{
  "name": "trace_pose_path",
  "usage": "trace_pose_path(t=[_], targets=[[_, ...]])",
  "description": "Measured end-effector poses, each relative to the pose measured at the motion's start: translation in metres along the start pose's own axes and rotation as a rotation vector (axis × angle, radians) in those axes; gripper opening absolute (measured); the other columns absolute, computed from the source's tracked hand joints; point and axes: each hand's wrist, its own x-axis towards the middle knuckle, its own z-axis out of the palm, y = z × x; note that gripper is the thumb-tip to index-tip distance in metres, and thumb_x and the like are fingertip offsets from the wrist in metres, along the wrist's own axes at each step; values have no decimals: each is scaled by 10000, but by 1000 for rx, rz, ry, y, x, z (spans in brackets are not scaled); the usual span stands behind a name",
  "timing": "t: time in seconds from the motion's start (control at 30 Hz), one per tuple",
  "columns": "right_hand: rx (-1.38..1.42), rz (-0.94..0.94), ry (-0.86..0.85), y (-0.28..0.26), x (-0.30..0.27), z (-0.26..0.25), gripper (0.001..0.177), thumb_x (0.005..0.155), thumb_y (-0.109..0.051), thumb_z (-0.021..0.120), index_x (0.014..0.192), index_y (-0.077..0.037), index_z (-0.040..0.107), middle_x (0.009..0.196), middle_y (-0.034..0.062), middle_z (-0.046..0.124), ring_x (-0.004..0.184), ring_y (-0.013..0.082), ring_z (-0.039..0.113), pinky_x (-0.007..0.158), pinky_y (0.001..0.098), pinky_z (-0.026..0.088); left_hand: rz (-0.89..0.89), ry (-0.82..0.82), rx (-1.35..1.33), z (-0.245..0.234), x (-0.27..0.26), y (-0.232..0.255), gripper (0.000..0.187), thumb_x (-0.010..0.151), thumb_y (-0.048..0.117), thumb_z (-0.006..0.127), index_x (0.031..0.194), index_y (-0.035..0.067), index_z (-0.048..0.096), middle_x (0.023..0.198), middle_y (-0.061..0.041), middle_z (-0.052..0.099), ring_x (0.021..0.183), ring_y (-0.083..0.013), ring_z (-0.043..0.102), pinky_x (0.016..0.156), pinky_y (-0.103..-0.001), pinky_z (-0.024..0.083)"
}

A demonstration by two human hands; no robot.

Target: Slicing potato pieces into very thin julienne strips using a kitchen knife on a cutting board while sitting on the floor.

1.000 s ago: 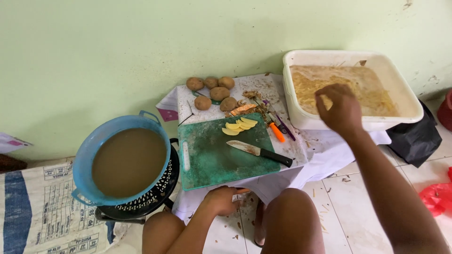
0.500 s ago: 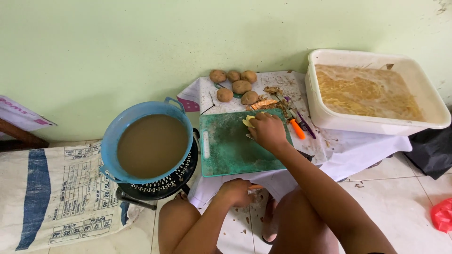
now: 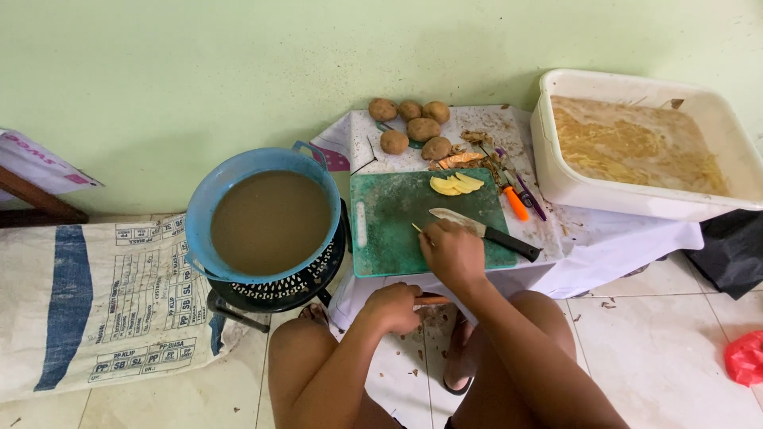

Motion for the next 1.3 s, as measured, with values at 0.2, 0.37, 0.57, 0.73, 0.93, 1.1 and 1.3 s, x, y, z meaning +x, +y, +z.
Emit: trace_pose_path(t=[0.2, 0.37, 0.57, 0.73, 0.93, 1.1, 1.3], targets=[[183, 32, -55, -23, -13, -4, 162, 956, -294, 677, 956, -169, 780, 820, 15, 680, 763, 244, 733, 644, 365, 598, -6, -21, -87, -25, -36, 22, 592, 969, 356, 560, 1468, 38, 573, 1342, -252, 654, 1270, -412, 628, 1065, -530, 511], [302, -29, 33, 17, -5, -32, 121, 890, -204, 757, 986, -145, 799, 902, 96, 711, 882, 316, 725, 762, 413, 571, 47, 212, -214, -36, -54, 28, 414, 942, 277, 626, 1298, 79, 703, 1087, -172, 768, 1011, -366, 740, 884, -511, 578], [-45, 386, -189, 85, -28, -45, 416, 950, -345, 668, 1300, -129, 725, 1223, 167, 691, 1219, 377, 638, 991, 532, 510, 142, 624, -308, -44, -55, 32, 216, 926, 266, 658, 1031, 141, 799, 818, -64, 779, 709, -279, 740, 638, -402, 599], [-20, 444, -368, 83, -32, -61, 443, 992, -404, 616, 1360, -169, 691, 1223, 144, 697, 1198, 330, 659, 1025, 511, 495, 227, 841, -170, -56, -48, 40, 182, 944, 173, 645, 981, 113, 813, 829, -69, 739, 762, -257, 705, 625, -353, 590], [-58, 458, -413, 82, -42, -67, 395, 960, -344, 640, 1297, -156, 721, 1147, 106, 700, 1103, 286, 679, 953, 462, 535, 265, 914, 68, -61, -22, 33, 180, 966, 150, 639, 988, 89, 807, 990, -82, 741, 911, -273, 664, 721, -383, 531], [170, 372, -213, 53, -60, -77, 293, 917, -216, 703, 1183, -95, 676, 982, 163, 677, 859, 391, 730, 720, 496, 613, 269, 954, 136, -62, -4, 29, 140, 932, 140, 671, 960, 98, 802, 997, -69, 742, 941, -256, 642, 747, -377, 505], [248, 289, -184, -7, -78, -73, 411, 994, -167, 551, 1404, -189, 559, 978, 214, 732, 775, 406, 757, 585, 500, 627, 255, 970, 153, -65, 3, 30, 92, 868, 130, 709, 875, 95, 793, 914, -41, 727, 910, -233, 605, 732, -366, 478]])
